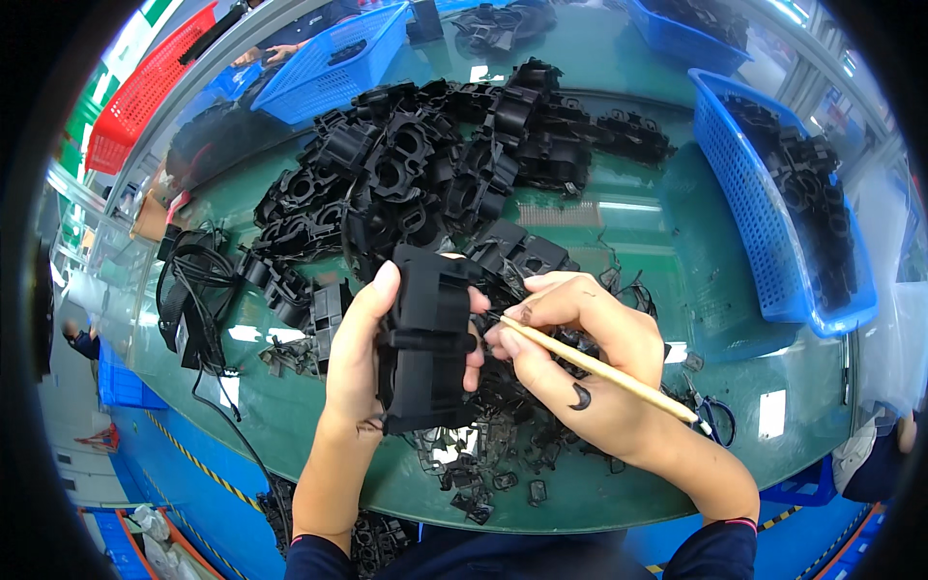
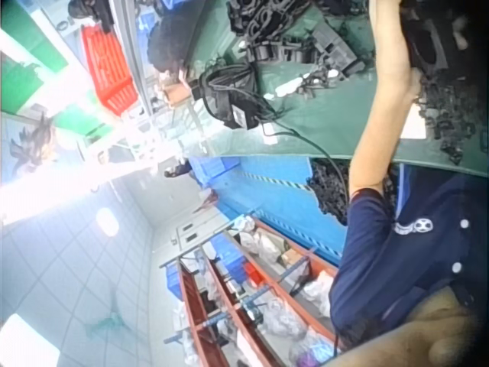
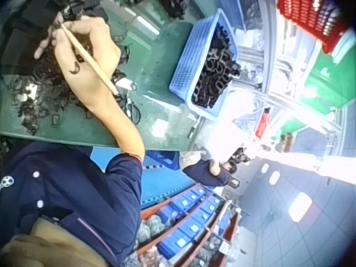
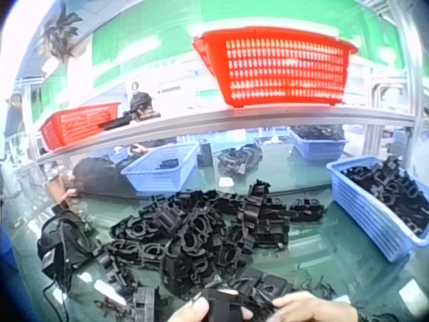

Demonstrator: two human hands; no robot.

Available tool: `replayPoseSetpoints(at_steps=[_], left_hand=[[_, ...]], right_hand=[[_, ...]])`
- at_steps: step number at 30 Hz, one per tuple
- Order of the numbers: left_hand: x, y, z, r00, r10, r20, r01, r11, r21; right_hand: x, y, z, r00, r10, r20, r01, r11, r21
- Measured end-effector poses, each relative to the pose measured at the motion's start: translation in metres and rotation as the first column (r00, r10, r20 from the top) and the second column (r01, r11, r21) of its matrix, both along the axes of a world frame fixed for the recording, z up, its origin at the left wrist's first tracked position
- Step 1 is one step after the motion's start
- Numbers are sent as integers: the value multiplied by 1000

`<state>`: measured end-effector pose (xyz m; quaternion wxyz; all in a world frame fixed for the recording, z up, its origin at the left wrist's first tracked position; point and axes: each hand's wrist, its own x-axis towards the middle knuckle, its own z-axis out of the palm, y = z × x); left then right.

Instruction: The person trims excess plastic from a black component using a knife, turning the piece to scrape different surfaces, and places the finished component into a plastic basket.

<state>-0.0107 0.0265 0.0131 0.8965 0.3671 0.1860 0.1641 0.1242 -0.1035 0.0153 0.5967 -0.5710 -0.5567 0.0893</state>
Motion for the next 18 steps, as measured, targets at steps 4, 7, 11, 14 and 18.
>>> replayPoseSetpoints(at_steps=[4, 7, 11, 14, 18], left_hand=[[-4, 12, -1, 972, -199, 125, 221, 953, -208], [-3, 11, 3, 980, -156, 126, 181, 958, -221], [-9, 22, -11, 962, -193, 192, 221, 966, -136], [-5, 20, -10, 992, -83, 98, 102, 974, -204], [2, 22, -15, 949, -243, 202, 291, 919, -264]], right_hand=[[10, 4, 5, 998, 49, 45, -53, 994, 90], [14, 0, 9, 1000, 24, 14, -25, 995, 99], [8, 1, 7, 949, -8, -314, 29, 998, 62], [14, 2, 1, 964, -6, -267, 17, 999, 40], [14, 1, 16, 982, 89, 165, -106, 990, 96]])
